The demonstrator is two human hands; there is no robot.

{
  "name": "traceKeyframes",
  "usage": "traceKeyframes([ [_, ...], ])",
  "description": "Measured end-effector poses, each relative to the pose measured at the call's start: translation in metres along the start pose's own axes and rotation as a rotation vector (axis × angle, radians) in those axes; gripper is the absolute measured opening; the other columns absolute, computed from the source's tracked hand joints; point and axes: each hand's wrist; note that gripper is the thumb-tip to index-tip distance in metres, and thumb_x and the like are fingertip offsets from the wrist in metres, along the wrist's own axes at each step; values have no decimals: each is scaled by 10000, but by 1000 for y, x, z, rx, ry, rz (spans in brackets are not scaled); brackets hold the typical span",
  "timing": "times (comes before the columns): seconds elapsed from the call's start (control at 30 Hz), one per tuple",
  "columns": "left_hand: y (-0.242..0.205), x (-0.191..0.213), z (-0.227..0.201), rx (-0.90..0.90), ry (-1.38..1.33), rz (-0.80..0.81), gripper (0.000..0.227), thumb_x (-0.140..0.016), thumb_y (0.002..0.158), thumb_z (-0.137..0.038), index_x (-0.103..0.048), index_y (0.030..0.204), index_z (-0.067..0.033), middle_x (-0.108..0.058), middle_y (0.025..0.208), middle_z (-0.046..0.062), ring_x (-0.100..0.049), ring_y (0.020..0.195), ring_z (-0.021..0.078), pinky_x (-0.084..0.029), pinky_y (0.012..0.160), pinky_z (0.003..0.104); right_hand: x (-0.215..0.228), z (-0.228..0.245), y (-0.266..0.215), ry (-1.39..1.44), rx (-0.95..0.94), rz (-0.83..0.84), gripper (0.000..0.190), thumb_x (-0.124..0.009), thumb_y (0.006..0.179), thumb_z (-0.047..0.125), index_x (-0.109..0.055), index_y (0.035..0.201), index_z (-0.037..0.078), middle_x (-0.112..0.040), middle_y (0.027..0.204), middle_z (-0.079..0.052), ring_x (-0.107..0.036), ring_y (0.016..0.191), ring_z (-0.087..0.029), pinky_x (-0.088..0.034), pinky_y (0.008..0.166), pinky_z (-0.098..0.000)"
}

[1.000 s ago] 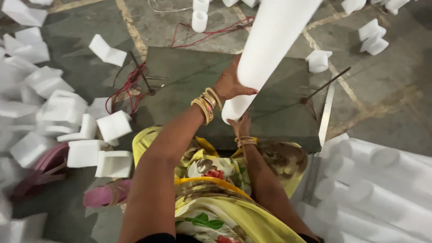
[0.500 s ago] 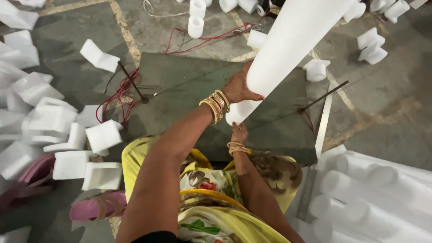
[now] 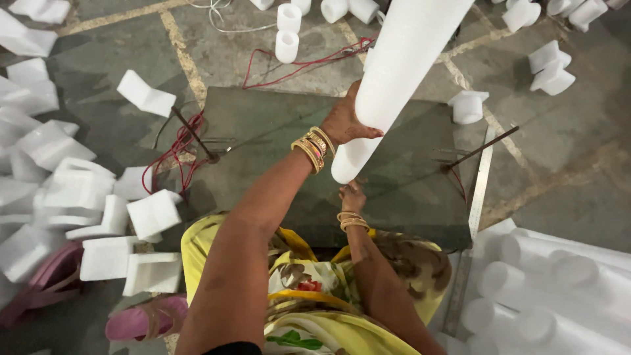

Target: The person sits on the floor and uses a heated wire cutter to slice a long white foam sheet into smaller cylindrical pieces. They repeatedly pull the wire through the foam and separate the cut sections.

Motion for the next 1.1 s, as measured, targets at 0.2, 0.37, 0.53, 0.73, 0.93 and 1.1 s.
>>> traceKeyframes([
  [0.2, 3, 9, 7, 20, -14, -42, 1267, -982, 627, -408, -212, 1580, -81, -593, 1447, 202, -579, 1358, 332, -469, 1133, 423, -4, -4, 2, -67, 21, 49, 310, -630, 928, -39, -695, 1227, 8, -669, 908, -32, -668, 705, -104, -540, 581, -217],
  [0.37, 5, 19, 11, 28, 8, -82, 1251, -982, 616, -420, -241, 1570, -94, -609, 1435, 191, -592, 1354, 326, -486, 1128, 421, -13, -5, 7, -68, 69, 104, 411, -612, 913, -75, -666, 1315, -11, -676, 934, -37, -641, 670, -109, -502, 543, -227],
  [0.53, 3, 34, 15, 46, 3, -86, 1249, -979, 627, -430, -237, 1574, -95, -604, 1444, 189, -586, 1360, 323, -474, 1142, 426, -24, -9, 9, -77, 37, 102, 406, -607, 913, -91, -669, 1310, -29, -677, 967, -62, -656, 696, -111, -529, 572, -222],
  [0.73, 2, 49, 15, 57, -7, -90, 1245, -976, 621, -428, -247, 1578, -111, -603, 1453, 182, -573, 1375, 331, -465, 1149, 436, -39, -15, 10, -94, 56, 134, 408, -605, 904, -69, -677, 1303, -21, -680, 943, -86, -659, 713, -122, -542, 600, -231],
  [0.93, -4, 67, 18, 80, 3, -98, 1252, -964, 618, -467, -247, 1584, -122, -613, 1450, 178, -577, 1381, 330, -462, 1161, 441, -55, -22, 8, -91, 36, 165, 426, -628, 874, -63, -698, 1288, 10, -651, 904, -38, -647, 727, -101, -535, 605, -226],
  [1.1, -9, 83, 19, 71, 17, -122, 1253, -966, 620, -457, -247, 1586, -109, -611, 1450, 187, -572, 1380, 335, -456, 1163, 441, -70, -29, 8, -101, 3, 178, 412, -611, 910, -44, -699, 1307, 25, -669, 883, -46, -619, 713, -99, -516, 586, -240],
])
Point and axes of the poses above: each hand's wrist, its own y-axis towards the middle knuckle, its own x-axis out of the back of the hand, z = x × y
